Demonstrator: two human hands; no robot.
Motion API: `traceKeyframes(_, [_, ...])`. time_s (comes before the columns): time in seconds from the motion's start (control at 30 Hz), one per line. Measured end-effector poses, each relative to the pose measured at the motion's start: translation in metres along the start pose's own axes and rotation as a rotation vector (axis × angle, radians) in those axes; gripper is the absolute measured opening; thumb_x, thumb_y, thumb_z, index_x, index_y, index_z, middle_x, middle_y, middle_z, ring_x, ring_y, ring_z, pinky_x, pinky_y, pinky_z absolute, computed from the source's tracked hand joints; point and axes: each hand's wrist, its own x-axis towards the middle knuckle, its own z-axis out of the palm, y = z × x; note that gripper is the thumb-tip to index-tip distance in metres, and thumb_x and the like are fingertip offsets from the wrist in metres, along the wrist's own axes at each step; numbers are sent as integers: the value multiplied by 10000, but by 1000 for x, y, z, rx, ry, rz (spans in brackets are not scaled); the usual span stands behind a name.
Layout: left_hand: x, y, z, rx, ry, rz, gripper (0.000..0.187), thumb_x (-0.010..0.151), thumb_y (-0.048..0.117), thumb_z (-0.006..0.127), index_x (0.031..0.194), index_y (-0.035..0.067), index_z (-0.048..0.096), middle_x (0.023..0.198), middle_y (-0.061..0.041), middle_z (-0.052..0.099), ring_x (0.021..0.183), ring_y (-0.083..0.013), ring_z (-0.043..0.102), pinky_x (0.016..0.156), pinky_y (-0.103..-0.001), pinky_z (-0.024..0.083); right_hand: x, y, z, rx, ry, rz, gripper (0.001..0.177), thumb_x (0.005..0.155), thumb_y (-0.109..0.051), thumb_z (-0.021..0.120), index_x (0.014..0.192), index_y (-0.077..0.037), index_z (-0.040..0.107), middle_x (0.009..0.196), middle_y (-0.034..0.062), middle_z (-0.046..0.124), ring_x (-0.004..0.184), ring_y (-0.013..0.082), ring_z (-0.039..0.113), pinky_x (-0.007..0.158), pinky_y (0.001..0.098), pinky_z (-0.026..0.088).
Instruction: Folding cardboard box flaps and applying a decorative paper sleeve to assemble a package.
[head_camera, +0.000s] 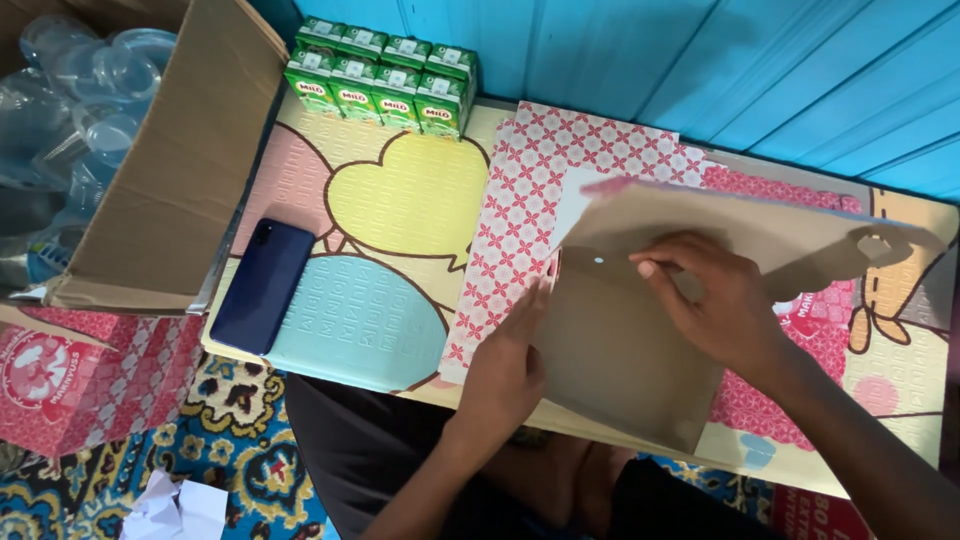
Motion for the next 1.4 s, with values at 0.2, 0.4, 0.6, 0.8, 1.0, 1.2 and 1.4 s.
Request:
traceKeyframes(0.2, [-3,4,-4,14,66,25,727,849,-120,490,1561,13,421,1572,-270,442,1410,-477,456,1071,-495,502,-1,-1,-2,6,-14,7,112,1010,-83,679,1035,2,749,894,163,751,852,349,768,769,449,620])
traceKeyframes(0.4, [-9,-3,10,-24,253,125,704,820,18,615,1485,-65,401,1500,-274,516,1388,-410,522,1094,-450,465,-7,0,-5,-75,-90,134,144,920,-83,696,1041,-51,767,1005,45,737,793,177,692,727,296,543])
traceKeyframes(0.6, [-19,6,13,41,361,175,682,846,33,638,1487,-8,409,1522,-234,489,1405,-399,497,1113,-475,450,-17,-8,-17,-24,-178,183,165,898,-101,689,1042,-78,767,955,12,759,800,153,704,777,300,548])
traceKeyframes(0.8, [-24,43,5,12,423,285,485,805,-33,643,1279,63,601,1418,-142,564,1320,-329,563,1106,-431,481,-35,-14,-39,19,-137,246,188,904,-97,690,1074,-56,758,971,7,788,643,113,651,576,248,484])
traceKeyframes(1.0, [-13,80,20,-66,305,371,368,805,-29,665,1158,75,667,1214,-74,672,1072,-271,673,903,-362,541,-56,-10,-52,41,-108,340,198,884,-85,705,1070,-48,762,957,14,802,752,123,755,714,253,587])
traceKeyframes(1.2, [9,98,54,-56,196,310,295,851,52,648,1142,96,667,1086,-56,708,929,-256,686,812,-355,538,-87,10,-55,-7,18,466,175,883,-96,732,1026,2,763,896,47,803,635,127,700,613,248,564])
traceKeyframes(1.4, [34,109,74,0,148,301,273,846,93,651,1117,74,683,1004,-99,720,816,-302,698,719,-389,544,-107,21,-57,6,55,630,159,879,-116,735,1004,-37,795,730,35,777,542,117,581,565,249,486])
